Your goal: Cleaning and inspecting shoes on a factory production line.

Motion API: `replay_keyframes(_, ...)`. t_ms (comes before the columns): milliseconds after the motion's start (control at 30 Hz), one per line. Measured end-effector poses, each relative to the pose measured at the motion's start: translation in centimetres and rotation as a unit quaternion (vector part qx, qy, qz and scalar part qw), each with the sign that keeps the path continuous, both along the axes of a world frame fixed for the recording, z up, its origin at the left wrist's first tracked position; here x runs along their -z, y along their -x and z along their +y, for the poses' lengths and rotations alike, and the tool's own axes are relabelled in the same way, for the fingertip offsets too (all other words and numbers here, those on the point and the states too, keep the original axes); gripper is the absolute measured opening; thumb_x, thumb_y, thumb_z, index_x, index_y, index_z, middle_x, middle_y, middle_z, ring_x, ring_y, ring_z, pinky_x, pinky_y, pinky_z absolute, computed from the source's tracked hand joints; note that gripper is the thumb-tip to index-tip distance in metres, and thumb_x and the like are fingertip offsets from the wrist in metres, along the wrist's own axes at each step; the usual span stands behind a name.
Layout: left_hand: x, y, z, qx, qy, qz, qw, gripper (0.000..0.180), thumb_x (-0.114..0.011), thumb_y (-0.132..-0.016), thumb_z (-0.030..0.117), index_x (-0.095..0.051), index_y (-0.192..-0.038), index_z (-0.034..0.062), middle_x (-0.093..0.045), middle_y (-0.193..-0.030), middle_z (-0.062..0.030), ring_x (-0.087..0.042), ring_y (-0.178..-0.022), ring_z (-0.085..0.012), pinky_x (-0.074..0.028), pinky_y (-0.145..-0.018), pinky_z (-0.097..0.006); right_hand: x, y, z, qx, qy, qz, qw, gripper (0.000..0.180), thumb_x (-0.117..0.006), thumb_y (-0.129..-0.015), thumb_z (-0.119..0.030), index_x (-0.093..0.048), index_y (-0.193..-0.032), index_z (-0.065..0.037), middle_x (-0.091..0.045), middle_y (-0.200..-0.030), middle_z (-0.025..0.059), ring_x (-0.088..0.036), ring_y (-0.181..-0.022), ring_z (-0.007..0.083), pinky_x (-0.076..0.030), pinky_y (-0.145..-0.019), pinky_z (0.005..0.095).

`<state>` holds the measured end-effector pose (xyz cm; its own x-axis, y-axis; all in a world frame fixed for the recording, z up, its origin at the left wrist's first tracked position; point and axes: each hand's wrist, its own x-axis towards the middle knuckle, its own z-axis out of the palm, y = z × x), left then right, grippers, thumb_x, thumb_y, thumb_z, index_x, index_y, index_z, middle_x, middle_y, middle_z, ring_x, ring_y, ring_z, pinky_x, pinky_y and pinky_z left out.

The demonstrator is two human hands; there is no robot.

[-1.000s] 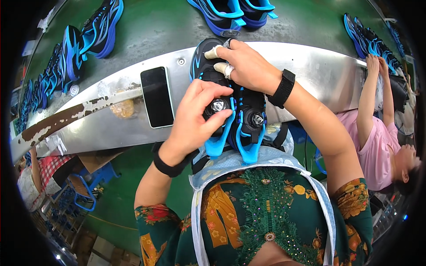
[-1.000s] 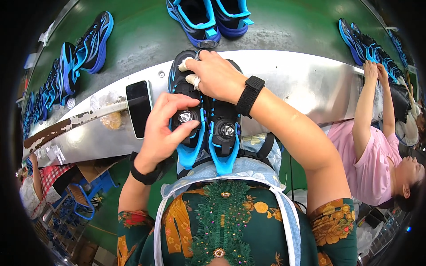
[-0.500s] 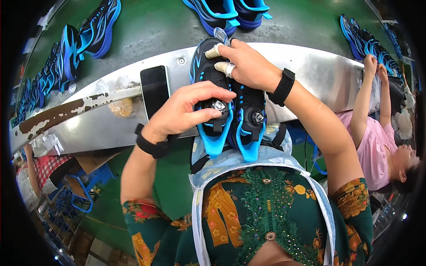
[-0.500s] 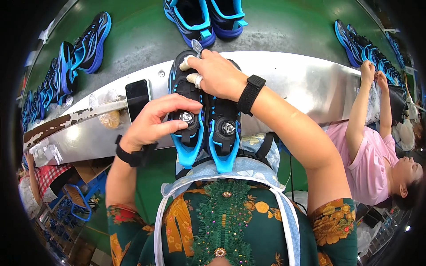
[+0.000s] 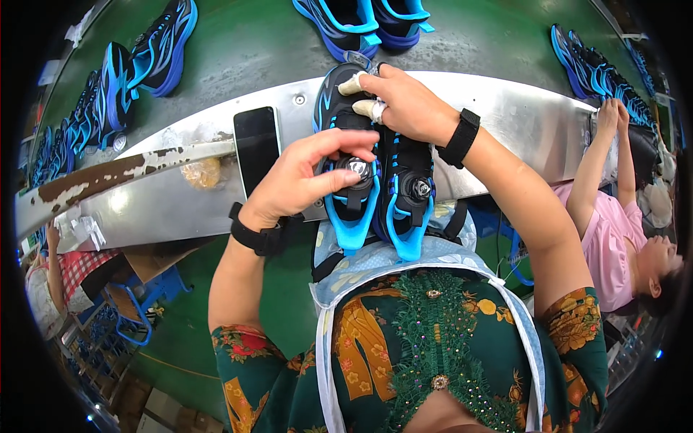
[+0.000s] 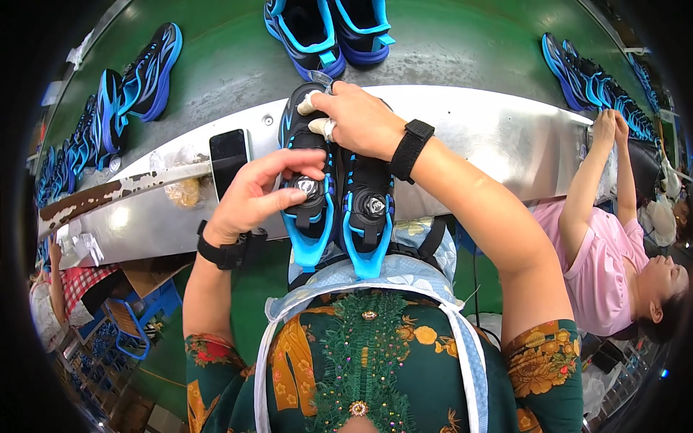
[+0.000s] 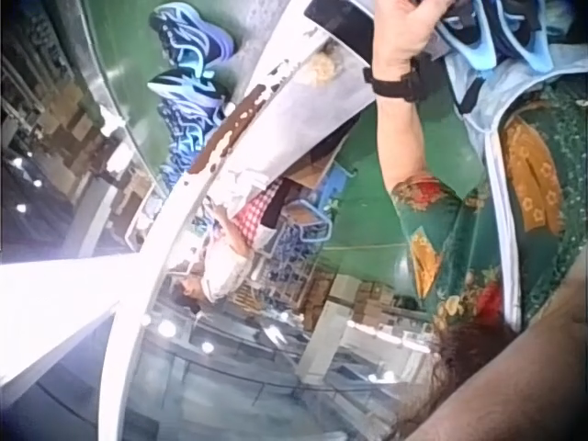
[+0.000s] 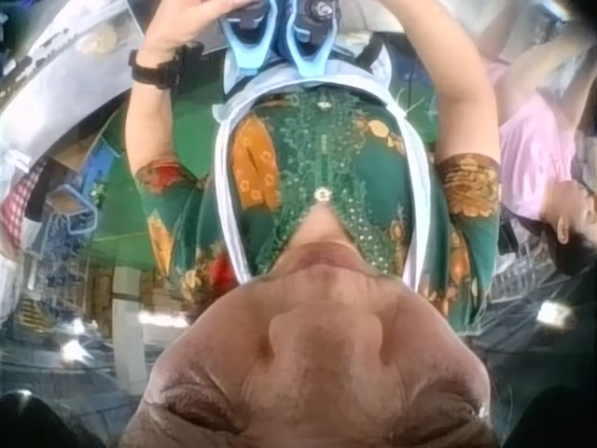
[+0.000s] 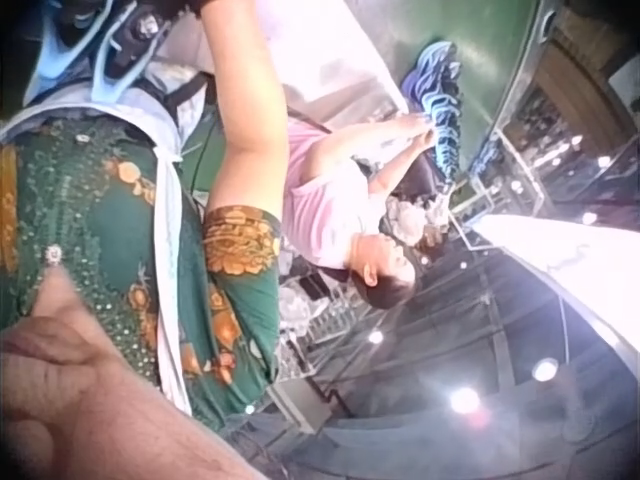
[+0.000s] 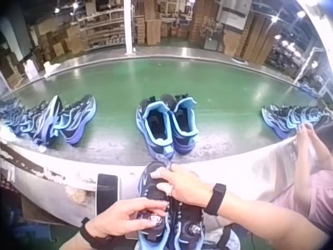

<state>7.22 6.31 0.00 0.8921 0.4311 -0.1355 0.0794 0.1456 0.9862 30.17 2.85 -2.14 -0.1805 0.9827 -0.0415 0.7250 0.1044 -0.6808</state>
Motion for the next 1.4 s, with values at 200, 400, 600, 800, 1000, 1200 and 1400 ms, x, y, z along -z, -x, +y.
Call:
replay_keyframes(200, -0.7, 3.3, -4.4, -0.145, -0.162, 0.126, 0.968, 0.079, -0.077, -0.076, 0.019, -0.041, -0.145, 0.0051, -0.050, -0.133, -0.0114, -0.048, -0.122, -0.0219, -0.042, -0.093, -0.032, -5.4, 0.4, -3.2, -0.155, 0.051, 0.130, 0.978, 0.051, -0.075, -0.083, -0.022, -0.060, -0.131, -0.018, -0.060, -0.089, 0.0151, -0.059, -0.088, 0.0317, -0.048, -0.076, 0.0427)
replay_keyframes(400, 3.0, 0.0, -9.0, -0.256, -0.277, 0.203, 0.903, 0.078, -0.055, -0.074, -0.010, -0.026, -0.147, -0.0064, -0.043, -0.131, -0.0251, -0.043, -0.120, -0.0430, -0.034, -0.106, -0.048, -4.4, 2.0, -5.3, -0.119, -0.051, 0.022, 0.991, 0.033, -0.071, -0.079, -0.014, -0.063, -0.110, -0.005, -0.057, -0.081, 0.0122, -0.059, -0.081, 0.0321, -0.049, -0.073, 0.0411)
replay_keyframes(600, 3.5, -1.0, -9.4, -0.283, -0.331, 0.229, 0.871, 0.065, -0.052, -0.083, -0.006, -0.034, -0.145, -0.0026, -0.049, -0.126, -0.0229, -0.050, -0.116, -0.0400, -0.039, -0.103, -0.042, -4.8, 3.5, -5.5, -0.042, -0.103, -0.049, 0.993, 0.027, -0.071, -0.080, -0.027, -0.059, -0.084, -0.004, -0.059, -0.076, 0.0120, -0.063, -0.077, 0.0339, -0.050, -0.068, 0.0433)
replay_keyframes(800, 1.7, 1.3, -8.7, -0.256, -0.128, 0.201, 0.937, 0.069, -0.059, -0.084, -0.001, -0.032, -0.148, 0.0004, -0.046, -0.130, -0.0208, -0.055, -0.114, -0.0278, -0.049, -0.092, -0.035, -6.2, -4.9, -6.4, -0.023, 0.096, 0.110, 0.989, 0.035, -0.072, -0.085, -0.019, -0.068, -0.117, -0.006, -0.070, -0.107, 0.0153, -0.067, -0.098, 0.0244, -0.051, -0.085, 0.0344)
replay_keyframes(1000, 2.2, -0.3, -8.8, -0.214, -0.260, 0.177, 0.925, 0.079, -0.053, -0.075, -0.008, -0.033, -0.149, 0.0066, -0.049, -0.129, -0.0231, -0.053, -0.115, -0.0391, -0.041, -0.102, -0.044, -4.1, -3.3, -12.8, -0.013, 0.055, 0.122, 0.991, 0.045, -0.075, -0.083, -0.016, -0.064, -0.126, -0.014, -0.063, -0.107, 0.0122, -0.064, -0.093, 0.0259, -0.051, -0.084, 0.0373)
replay_keyframes(1200, 0.9, -1.0, -9.6, -0.209, -0.307, 0.210, 0.904, 0.078, -0.048, -0.075, -0.009, -0.031, -0.150, 0.0051, -0.049, -0.134, -0.0209, -0.050, -0.124, -0.0351, -0.037, -0.107, -0.039, -2.9, -0.3, -14.3, 0.120, -0.131, -0.027, 0.984, 0.038, -0.081, -0.075, -0.025, -0.070, -0.108, -0.011, -0.056, -0.078, 0.0099, -0.057, -0.072, 0.0290, -0.048, -0.066, 0.0382)
replay_keyframes(1400, 3.8, 1.1, -10.0, -0.212, -0.146, 0.161, 0.953, 0.080, -0.053, -0.078, -0.001, -0.023, -0.152, 0.0025, -0.050, -0.127, -0.0266, -0.053, -0.114, -0.0404, -0.043, -0.098, -0.044, -3.6, -3.9, -16.2, 0.107, 0.046, 0.135, 0.984, 0.079, -0.080, -0.077, -0.036, -0.044, -0.140, -0.004, -0.062, -0.117, 0.0217, -0.060, -0.102, 0.0332, -0.046, -0.094, 0.0387)
